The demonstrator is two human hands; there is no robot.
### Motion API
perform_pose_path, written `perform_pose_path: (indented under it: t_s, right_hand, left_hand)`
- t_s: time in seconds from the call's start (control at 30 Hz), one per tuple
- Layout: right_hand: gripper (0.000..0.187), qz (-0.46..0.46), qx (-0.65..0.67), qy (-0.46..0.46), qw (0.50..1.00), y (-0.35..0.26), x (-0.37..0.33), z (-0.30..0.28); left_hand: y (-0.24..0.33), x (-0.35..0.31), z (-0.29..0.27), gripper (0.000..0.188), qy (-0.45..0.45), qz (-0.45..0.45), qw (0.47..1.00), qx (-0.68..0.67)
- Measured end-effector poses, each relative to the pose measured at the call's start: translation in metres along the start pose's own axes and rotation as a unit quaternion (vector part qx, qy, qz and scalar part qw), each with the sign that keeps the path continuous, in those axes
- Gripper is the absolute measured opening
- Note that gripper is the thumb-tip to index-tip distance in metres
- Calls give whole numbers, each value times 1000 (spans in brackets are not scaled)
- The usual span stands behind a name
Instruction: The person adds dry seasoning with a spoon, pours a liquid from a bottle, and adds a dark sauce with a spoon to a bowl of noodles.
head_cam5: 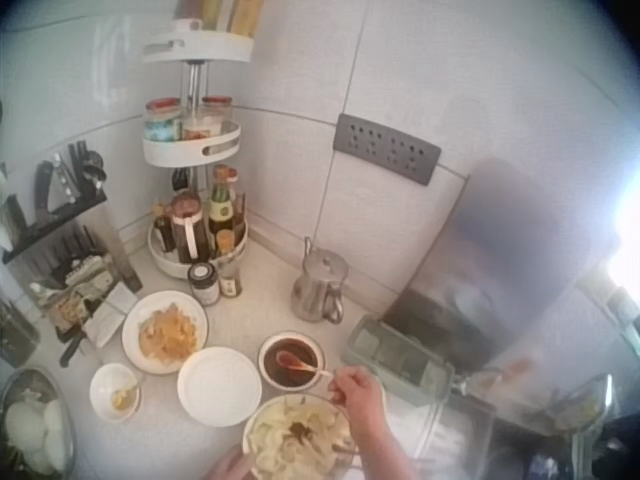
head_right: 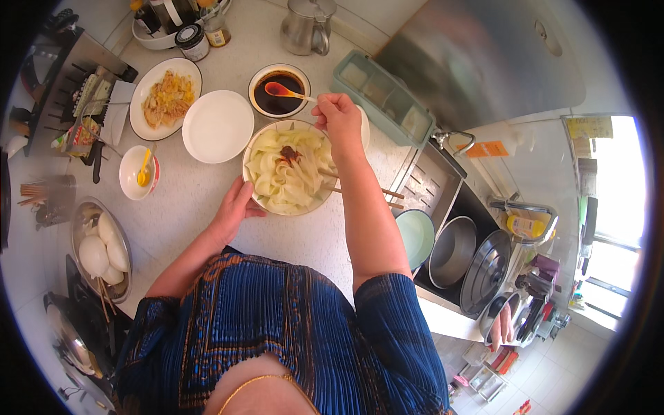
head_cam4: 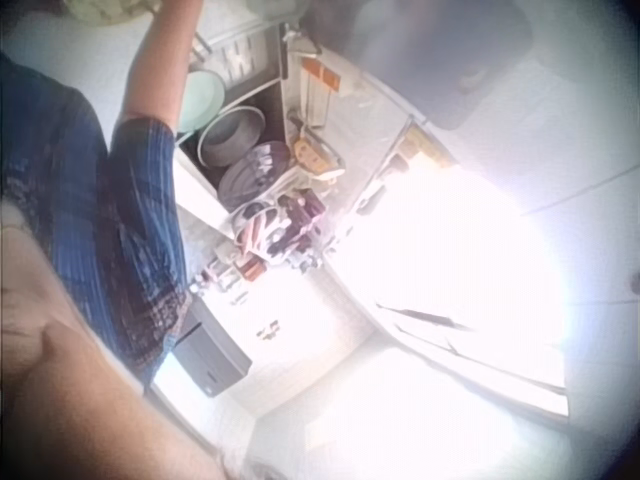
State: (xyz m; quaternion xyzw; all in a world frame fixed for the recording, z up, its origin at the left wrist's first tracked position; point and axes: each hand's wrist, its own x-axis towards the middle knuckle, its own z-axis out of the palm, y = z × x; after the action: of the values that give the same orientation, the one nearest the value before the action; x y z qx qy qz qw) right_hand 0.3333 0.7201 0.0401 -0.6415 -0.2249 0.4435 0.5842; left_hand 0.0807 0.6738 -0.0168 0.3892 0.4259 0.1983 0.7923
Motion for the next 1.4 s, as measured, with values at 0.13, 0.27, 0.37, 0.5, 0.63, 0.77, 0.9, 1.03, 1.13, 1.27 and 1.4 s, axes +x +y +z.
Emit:
perform_pose_path:
  t_s: [0.13,0.27,0.37,0.5,0.63,0.77,0.9,1.03,1.13,1.27,1.4]
  right_hand:
    - [11,9,-7,6,1000,2,-3,-1]
    - [11,-5,6,-1,1000,4,-1,-5]
    - [11,1,-7,4,1000,5,0,-5]
    - [11,3,-1,8,1000,2,-5,-4]
    - [12,-9,3,4,1000,-6,-16,-8]
    - [14,-31,-3,-6,1000,-12,-46,-26]
    - [10,-85,-57,-1,995,-16,-87,-38]
    - [6,-172,-127,21,977,7,-115,-47]
    - [5,-236,-210,53,947,20,-122,-50]
    - [5,-284,-270,70,917,21,-124,-49]
    - [6,-330,-281,65,899,16,-124,-47]
  left_hand:
    - [2,-2,0,56,-1,1,1000,0]
    - [1,-2,0,53,-5,4,1000,7]
    - [1,-2,0,52,-3,4,1000,5]
    - [2,-2,1,52,0,3,1000,6]
    - [2,-1,0,51,-2,6,1000,5]
    - [1,-1,0,51,-6,2,1000,5]
    - [-4,1,-3,52,-6,-1,1000,-1]
    - [-1,0,-1,52,-4,0,1000,-1]
    - [1,-1,0,51,-5,-1,1000,-2]
    - [0,-1,-1,50,-6,-5,1000,-2]
    - [-1,-1,-2,49,-4,-2,1000,-7]
